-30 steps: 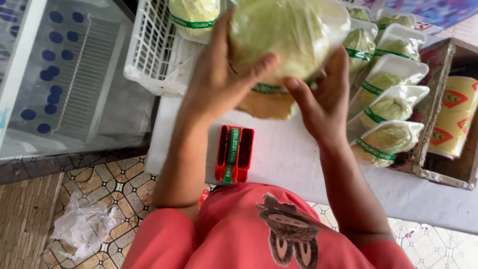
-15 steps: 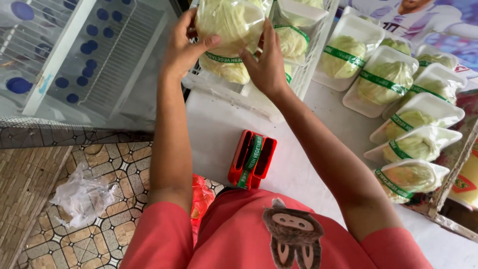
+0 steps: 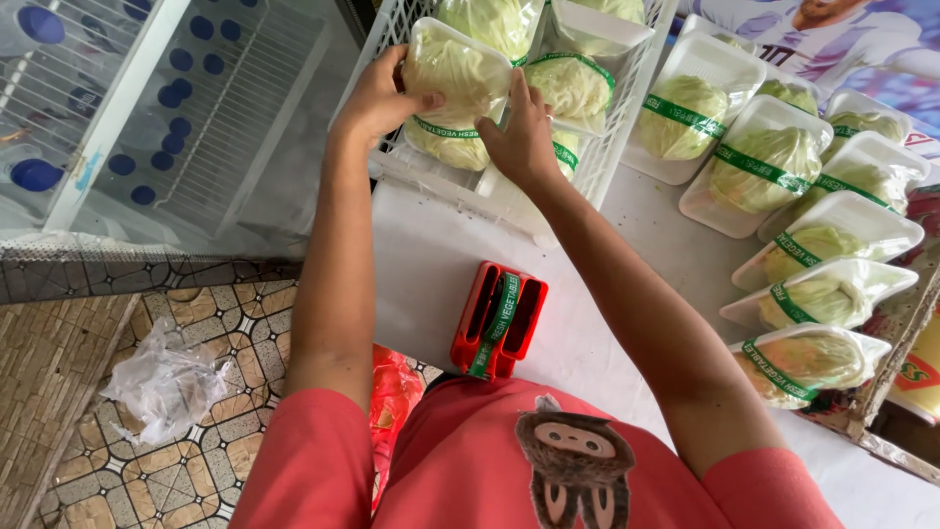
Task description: Stacking plastic-wrapped cabbage trays into a white plastic crate on a production floor.
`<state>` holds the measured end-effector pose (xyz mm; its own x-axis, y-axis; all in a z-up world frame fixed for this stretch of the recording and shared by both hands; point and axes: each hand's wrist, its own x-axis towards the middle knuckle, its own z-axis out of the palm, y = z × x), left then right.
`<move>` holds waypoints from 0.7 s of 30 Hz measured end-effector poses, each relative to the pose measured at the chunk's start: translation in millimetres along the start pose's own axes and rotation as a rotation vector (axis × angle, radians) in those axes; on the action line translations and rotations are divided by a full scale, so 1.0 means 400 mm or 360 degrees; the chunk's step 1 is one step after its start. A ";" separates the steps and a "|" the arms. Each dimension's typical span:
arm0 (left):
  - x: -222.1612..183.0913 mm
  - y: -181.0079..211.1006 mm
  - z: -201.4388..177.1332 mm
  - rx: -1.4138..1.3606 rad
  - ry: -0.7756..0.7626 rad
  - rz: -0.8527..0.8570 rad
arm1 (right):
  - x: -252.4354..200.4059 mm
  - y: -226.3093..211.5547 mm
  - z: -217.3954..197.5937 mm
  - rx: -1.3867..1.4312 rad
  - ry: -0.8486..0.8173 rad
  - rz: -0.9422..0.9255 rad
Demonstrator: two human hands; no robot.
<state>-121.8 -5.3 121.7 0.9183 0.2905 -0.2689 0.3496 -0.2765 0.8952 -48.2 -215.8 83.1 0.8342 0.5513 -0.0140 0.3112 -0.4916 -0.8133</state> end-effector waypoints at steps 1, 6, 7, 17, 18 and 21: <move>0.001 0.003 0.001 -0.0011 0.0012 -0.0020 | 0.009 0.022 0.013 -0.0199 0.0013 0.0049; 0.034 -0.014 0.013 0.0083 0.0030 -0.0025 | 0.013 0.039 -0.010 -0.0065 -0.0066 -0.0037; 0.044 -0.022 0.018 0.0120 0.0040 -0.0007 | 0.006 0.033 -0.023 0.0005 -0.0095 -0.0056; -0.015 0.125 0.273 0.0347 0.0902 0.0959 | -0.110 0.122 -0.315 0.0589 0.0675 -0.0164; -0.032 0.171 0.336 0.0149 0.0662 0.1029 | -0.122 0.152 -0.349 0.0579 0.0810 -0.0039; -0.046 0.265 0.536 -0.0041 0.0221 0.1014 | -0.146 0.269 -0.422 0.0649 0.1046 0.0193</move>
<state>-61.7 -236.4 145.4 0.9113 0.1930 0.3638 -0.2612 -0.4120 0.8729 13.5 -414.5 94.6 0.9897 -0.0653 0.1274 0.1151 -0.1662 -0.9794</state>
